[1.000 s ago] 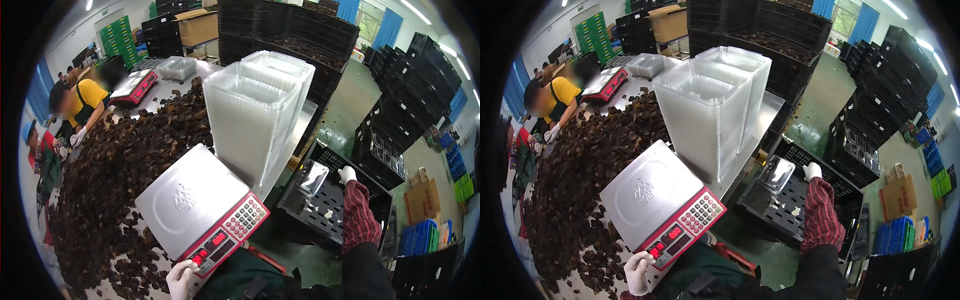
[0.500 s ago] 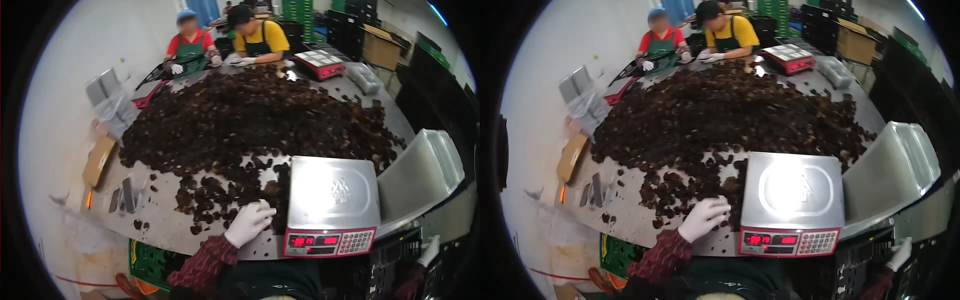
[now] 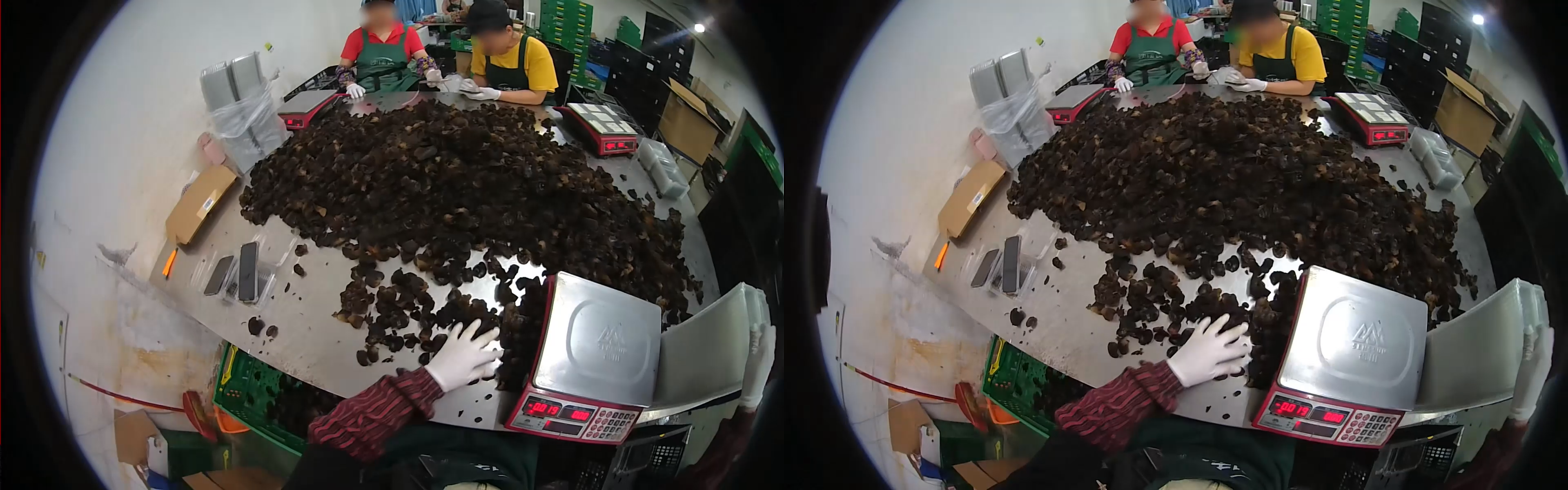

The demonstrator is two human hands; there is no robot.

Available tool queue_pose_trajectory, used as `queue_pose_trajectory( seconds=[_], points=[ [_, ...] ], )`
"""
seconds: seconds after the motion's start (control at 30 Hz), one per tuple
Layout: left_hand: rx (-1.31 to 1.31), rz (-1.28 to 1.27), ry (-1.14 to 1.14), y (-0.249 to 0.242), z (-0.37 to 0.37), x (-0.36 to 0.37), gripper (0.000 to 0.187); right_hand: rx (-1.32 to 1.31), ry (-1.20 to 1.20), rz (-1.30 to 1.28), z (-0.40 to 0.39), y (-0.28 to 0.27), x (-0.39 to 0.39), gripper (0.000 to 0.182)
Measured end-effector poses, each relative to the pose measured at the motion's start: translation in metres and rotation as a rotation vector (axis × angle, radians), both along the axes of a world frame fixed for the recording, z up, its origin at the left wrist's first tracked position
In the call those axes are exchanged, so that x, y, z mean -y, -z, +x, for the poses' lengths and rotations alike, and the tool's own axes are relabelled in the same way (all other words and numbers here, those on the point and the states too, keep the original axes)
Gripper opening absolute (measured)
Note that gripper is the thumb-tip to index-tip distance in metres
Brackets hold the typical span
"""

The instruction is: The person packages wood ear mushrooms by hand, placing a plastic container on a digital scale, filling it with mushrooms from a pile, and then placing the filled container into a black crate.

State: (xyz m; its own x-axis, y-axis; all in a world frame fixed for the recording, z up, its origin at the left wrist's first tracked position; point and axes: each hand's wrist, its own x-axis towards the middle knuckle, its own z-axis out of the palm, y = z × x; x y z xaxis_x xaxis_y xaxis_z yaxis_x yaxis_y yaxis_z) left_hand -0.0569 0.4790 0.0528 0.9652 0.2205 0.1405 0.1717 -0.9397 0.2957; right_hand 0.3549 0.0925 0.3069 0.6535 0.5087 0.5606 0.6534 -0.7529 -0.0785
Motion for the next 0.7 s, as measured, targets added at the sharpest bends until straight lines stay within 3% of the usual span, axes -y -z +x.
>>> queue_pose_trajectory(
  seconds=[0.07, 0.13, 0.2, 0.27, 0.33, 0.4, 0.53, 0.57, 0.6, 0.67, 0.7],
  points=[
    [0.093, -0.089, 0.068, 0.001, -0.026, 0.000, 0.033, -0.050, -0.128, 0.018, 0.018, 0.008, 0.002, 0.022],
    [0.196, -0.147, 0.073, -0.004, -0.049, -0.007, 0.029, -0.155, 0.069, -0.294, 0.025, 0.005, 0.003, 0.026],
    [0.324, -0.180, 0.035, -0.012, -0.069, -0.026, 0.029, -0.185, 0.041, -0.260, 0.029, 0.007, 0.008, 0.027],
    [0.337, -0.118, -0.160, -0.027, -0.090, -0.053, 0.030, -0.216, 0.018, -0.222, 0.036, 0.011, 0.015, 0.028],
    [0.333, 0.014, -0.507, -0.034, -0.110, -0.084, 0.037, -0.051, -0.057, -0.147, 0.045, 0.019, 0.025, 0.026],
    [0.183, 0.062, -0.889, -0.013, -0.127, -0.106, 0.050, -0.062, -0.031, -0.092, 0.059, 0.027, 0.033, 0.028],
    [0.081, 0.042, -0.790, 0.037, -0.137, -0.128, 0.047, -0.211, 0.004, -0.013, 0.037, 0.004, 0.022, 0.020],
    [0.183, -0.097, -0.800, 0.035, -0.134, -0.129, 0.036, -0.293, 0.050, -0.030, 0.035, -0.002, 0.022, 0.015],
    [0.317, -0.039, -0.811, 0.042, -0.132, -0.129, 0.025, -0.292, 0.059, -0.035, 0.028, 0.001, 0.020, 0.015],
    [0.478, -0.239, -0.811, 0.046, -0.130, -0.129, 0.018, -0.090, -0.130, 0.576, -0.025, 0.008, -0.020, 0.014],
    [0.546, -0.221, -0.787, 0.039, -0.127, -0.128, 0.014, 0.183, 0.001, 0.485, -0.044, 0.007, -0.030, 0.018]
  ],
)
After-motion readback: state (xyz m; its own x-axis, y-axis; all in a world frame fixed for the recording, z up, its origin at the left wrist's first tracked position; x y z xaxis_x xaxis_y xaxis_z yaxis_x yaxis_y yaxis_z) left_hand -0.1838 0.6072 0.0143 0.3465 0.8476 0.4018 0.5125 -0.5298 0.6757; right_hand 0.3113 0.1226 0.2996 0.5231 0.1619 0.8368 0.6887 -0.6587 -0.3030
